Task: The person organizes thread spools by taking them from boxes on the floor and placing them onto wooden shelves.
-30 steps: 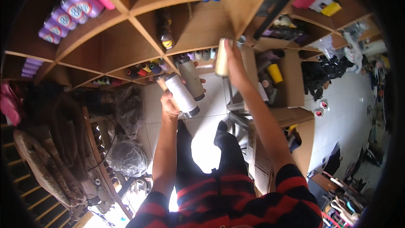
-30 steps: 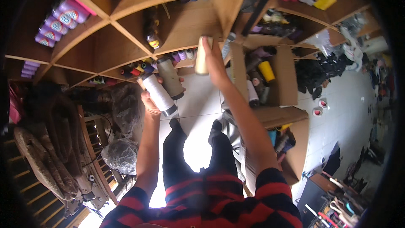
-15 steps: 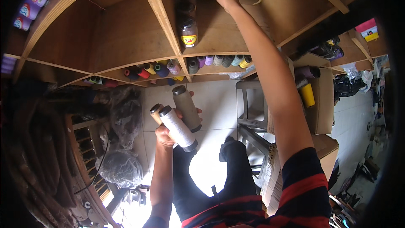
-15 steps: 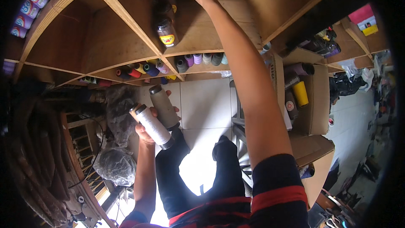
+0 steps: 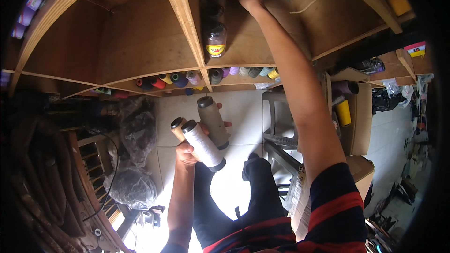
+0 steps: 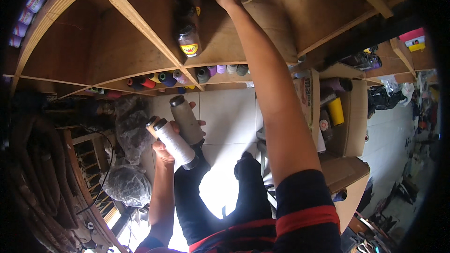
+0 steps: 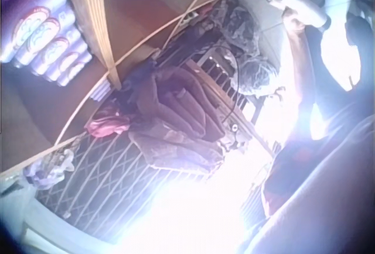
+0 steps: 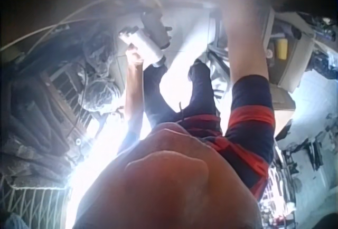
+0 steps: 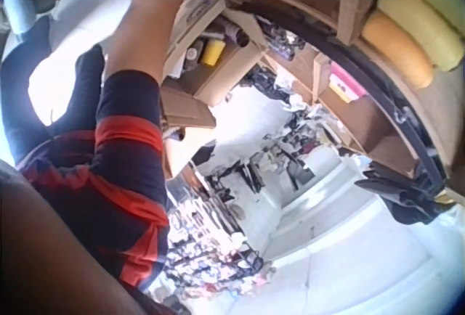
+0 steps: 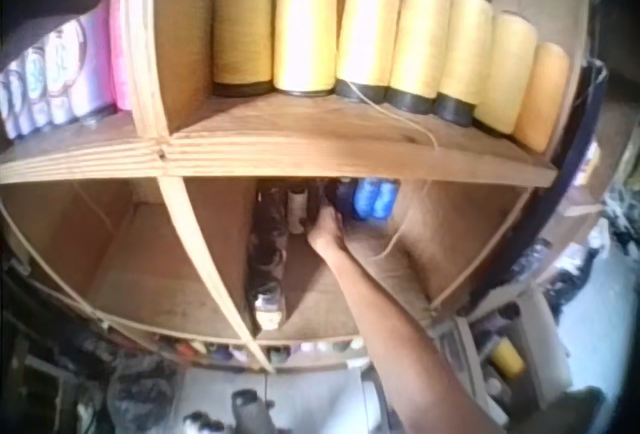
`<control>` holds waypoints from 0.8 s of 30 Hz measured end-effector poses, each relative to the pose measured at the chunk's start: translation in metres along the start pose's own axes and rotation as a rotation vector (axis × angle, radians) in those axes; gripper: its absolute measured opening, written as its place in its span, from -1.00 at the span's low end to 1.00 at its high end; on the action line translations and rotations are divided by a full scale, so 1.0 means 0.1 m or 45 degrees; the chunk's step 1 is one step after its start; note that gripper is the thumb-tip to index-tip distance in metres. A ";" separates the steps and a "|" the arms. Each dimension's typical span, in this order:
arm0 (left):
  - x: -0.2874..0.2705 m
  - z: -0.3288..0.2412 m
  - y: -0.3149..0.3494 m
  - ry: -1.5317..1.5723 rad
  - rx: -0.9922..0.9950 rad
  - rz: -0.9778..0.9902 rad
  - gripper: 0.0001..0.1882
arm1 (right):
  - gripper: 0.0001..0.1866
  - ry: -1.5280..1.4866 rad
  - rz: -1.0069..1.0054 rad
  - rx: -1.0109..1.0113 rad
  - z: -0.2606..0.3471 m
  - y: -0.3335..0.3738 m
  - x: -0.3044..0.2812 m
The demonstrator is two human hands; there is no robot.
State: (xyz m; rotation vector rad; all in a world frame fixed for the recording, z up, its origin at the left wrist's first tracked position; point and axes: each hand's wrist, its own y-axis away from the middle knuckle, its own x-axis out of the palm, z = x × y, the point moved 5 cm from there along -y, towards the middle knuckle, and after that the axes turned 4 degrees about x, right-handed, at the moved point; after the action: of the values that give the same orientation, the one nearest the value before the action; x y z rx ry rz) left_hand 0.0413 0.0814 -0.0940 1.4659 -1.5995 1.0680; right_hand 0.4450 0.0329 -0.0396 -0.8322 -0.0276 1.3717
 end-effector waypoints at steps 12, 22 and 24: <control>0.39 -0.21 -0.55 -0.170 -0.013 -0.204 -0.29 | -0.59 -0.753 1.334 0.749 1.18 1.93 -1.55; 0.61 -0.28 -0.78 -0.479 0.021 -0.236 -0.29 | -0.59 -0.790 0.949 0.568 0.96 1.56 -1.68; 0.81 -0.28 -0.88 -0.420 0.169 -0.170 -0.21 | -0.60 -0.670 0.694 0.500 0.79 1.23 -1.59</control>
State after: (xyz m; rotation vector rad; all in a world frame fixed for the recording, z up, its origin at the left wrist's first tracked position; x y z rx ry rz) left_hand 0.1189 0.0726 0.0007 1.8892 -1.6473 0.9055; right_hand 0.2643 -0.0687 0.0222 -0.1272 0.0638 2.0003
